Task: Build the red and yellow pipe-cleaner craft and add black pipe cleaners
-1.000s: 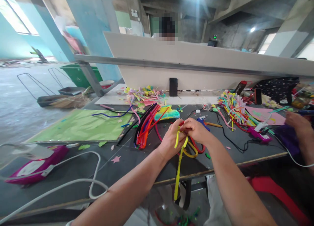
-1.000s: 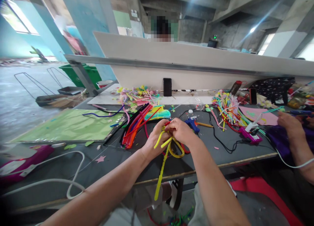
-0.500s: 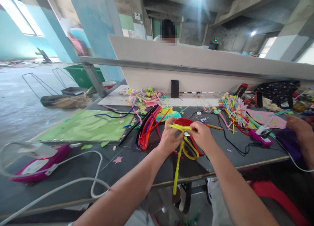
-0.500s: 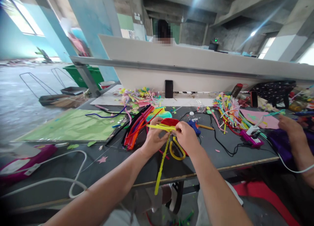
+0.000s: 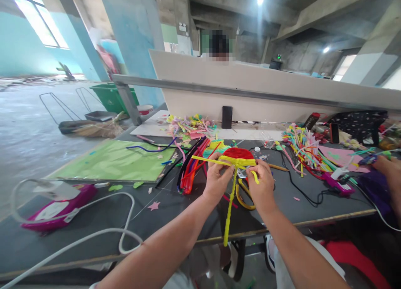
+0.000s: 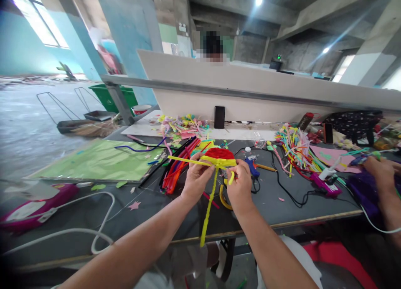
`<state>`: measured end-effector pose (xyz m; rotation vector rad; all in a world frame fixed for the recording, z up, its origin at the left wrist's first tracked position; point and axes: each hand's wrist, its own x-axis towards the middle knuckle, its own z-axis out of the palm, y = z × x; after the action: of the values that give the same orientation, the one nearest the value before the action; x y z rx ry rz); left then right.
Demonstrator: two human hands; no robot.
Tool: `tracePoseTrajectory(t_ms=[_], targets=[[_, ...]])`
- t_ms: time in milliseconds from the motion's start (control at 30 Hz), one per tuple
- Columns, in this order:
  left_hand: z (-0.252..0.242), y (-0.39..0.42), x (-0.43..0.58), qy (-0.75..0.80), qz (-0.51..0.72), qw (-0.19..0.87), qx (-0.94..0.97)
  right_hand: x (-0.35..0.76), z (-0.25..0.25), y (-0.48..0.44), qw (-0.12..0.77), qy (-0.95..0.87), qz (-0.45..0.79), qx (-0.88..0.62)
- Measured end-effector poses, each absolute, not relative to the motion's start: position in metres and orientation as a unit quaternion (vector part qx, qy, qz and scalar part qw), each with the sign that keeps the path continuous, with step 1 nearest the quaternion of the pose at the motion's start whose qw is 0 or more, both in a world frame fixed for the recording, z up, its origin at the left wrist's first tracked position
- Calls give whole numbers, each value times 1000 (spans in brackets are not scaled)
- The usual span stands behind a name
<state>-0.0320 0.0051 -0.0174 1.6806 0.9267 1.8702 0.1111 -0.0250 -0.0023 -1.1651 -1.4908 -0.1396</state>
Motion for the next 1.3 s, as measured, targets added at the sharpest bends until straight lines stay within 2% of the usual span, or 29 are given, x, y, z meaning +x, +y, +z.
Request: tracePoseTrajectory(t_ms=[267, 567, 900, 1100, 1300], targets=[[-17, 5, -30, 313, 704, 285, 571, 110, -4, -27, 575, -644, -12, -504], [-12, 3, -26, 270, 724, 350, 529, 105, -11, -27, 633, -578, 191, -477], [-6, 6, -30, 263, 753, 428, 424, 104, -1, -33, 620, -576, 194, -496], [-8, 9, -31, 272, 743, 447, 418, 107, 2, -31, 675, -474, 313, -471], [-6, 11, -32, 251, 743, 476, 397, 112, 2, -27, 721, -414, 359, -423]])
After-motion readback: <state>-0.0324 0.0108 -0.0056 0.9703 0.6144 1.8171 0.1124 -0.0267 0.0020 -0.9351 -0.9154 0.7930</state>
